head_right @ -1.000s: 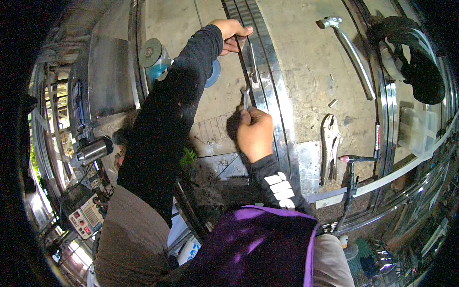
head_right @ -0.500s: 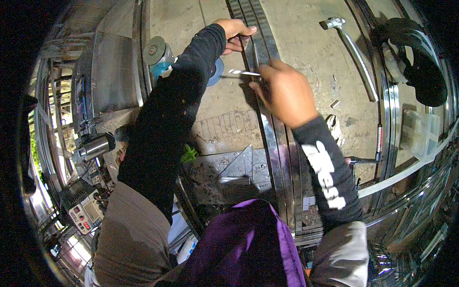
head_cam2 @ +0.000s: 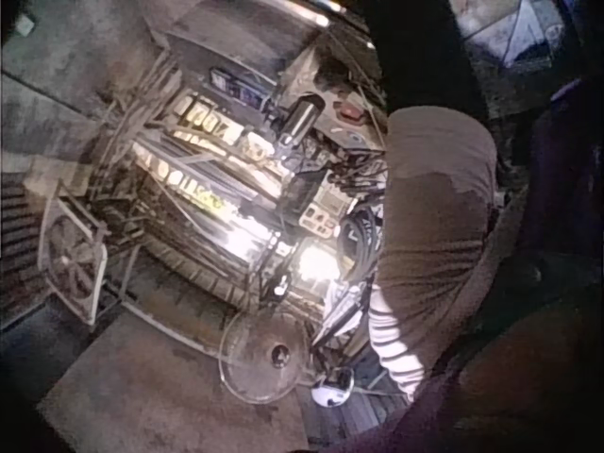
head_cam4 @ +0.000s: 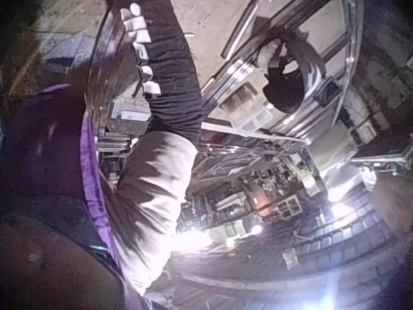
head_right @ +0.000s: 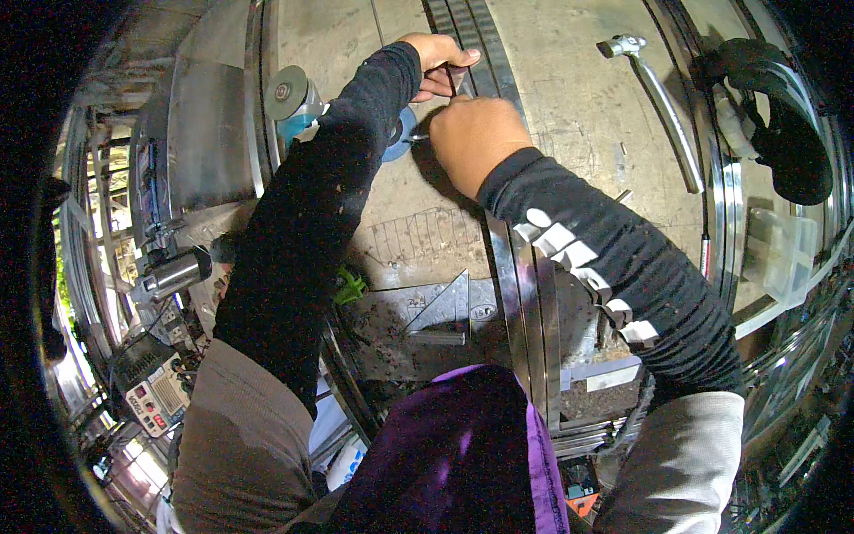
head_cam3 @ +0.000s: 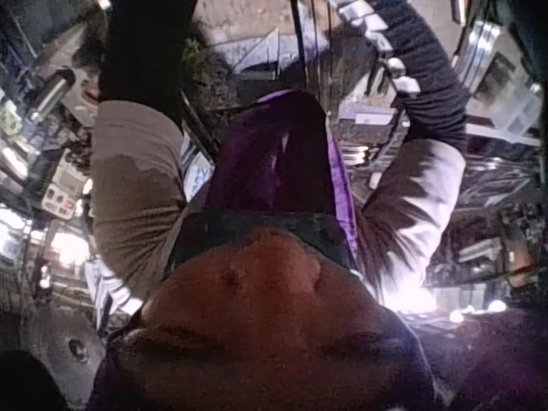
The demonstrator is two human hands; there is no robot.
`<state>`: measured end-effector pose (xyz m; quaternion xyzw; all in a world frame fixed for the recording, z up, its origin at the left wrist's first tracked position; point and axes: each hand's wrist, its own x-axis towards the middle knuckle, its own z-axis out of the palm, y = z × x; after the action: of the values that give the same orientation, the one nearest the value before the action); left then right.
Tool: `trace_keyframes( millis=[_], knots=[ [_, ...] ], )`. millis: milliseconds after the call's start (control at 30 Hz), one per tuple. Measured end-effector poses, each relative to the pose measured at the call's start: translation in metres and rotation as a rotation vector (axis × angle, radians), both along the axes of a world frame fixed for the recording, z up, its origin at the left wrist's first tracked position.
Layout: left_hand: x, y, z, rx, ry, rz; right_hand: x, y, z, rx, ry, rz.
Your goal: The person aligns two long metal bars on a workbench and uses a wrench to tighten bolts at multiple points along the bars. The person repositions the bars and continues tightening additional bolts to secure the assembly.
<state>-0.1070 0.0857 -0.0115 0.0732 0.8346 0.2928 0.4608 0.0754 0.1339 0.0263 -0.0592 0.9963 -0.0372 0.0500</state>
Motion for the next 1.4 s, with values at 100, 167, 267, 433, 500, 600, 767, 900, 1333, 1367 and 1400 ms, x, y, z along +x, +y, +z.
trace_keyframes(
  millis=[100, 167, 267, 433, 500, 600, 767, 900, 1333, 1367, 1400],
  knots=[
    [-0.005, -0.005, -0.010, -0.025, 0.020, 0.058, 0.003, -0.001, 0.025, -0.131, -0.099, 0.029],
    [-0.003, -0.002, -0.004, -0.042, 0.014, 0.038, 0.007, 0.007, 0.015, -0.083, 0.012, 0.056],
    [-0.001, -0.003, -0.001, -0.035, 0.015, 0.046, 0.005, 0.009, 0.011, 0.102, 0.143, 0.092],
    [-0.006, -0.004, -0.004, 0.013, 0.000, -0.011, -0.001, 0.003, 0.007, 0.071, 0.050, 0.152],
    [-0.005, -0.005, -0.004, 0.006, -0.001, 0.005, -0.003, 0.000, 0.005, 0.028, 0.045, 0.112],
    [-0.002, -0.003, -0.006, -0.032, 0.013, 0.065, -0.004, -0.001, 0.003, 0.025, -0.016, 0.144],
    [0.001, -0.002, -0.001, 0.007, 0.046, 0.060, -0.007, 0.004, 0.010, 0.028, -0.085, 0.270],
    [0.000, -0.001, -0.003, -0.001, 0.064, 0.060, -0.015, -0.001, 0.016, 0.060, -0.196, 0.326],
    [-0.003, 0.003, -0.012, -0.011, 0.065, 0.021, -0.005, 0.011, 0.013, 0.100, 0.029, 0.370],
    [0.002, 0.003, -0.005, -0.014, 0.083, 0.011, -0.006, 0.012, 0.012, 0.118, 0.009, 0.377],
    [0.005, 0.004, 0.001, -0.016, 0.101, 0.001, -0.008, 0.014, 0.012, 0.136, -0.012, 0.383]
  ],
)
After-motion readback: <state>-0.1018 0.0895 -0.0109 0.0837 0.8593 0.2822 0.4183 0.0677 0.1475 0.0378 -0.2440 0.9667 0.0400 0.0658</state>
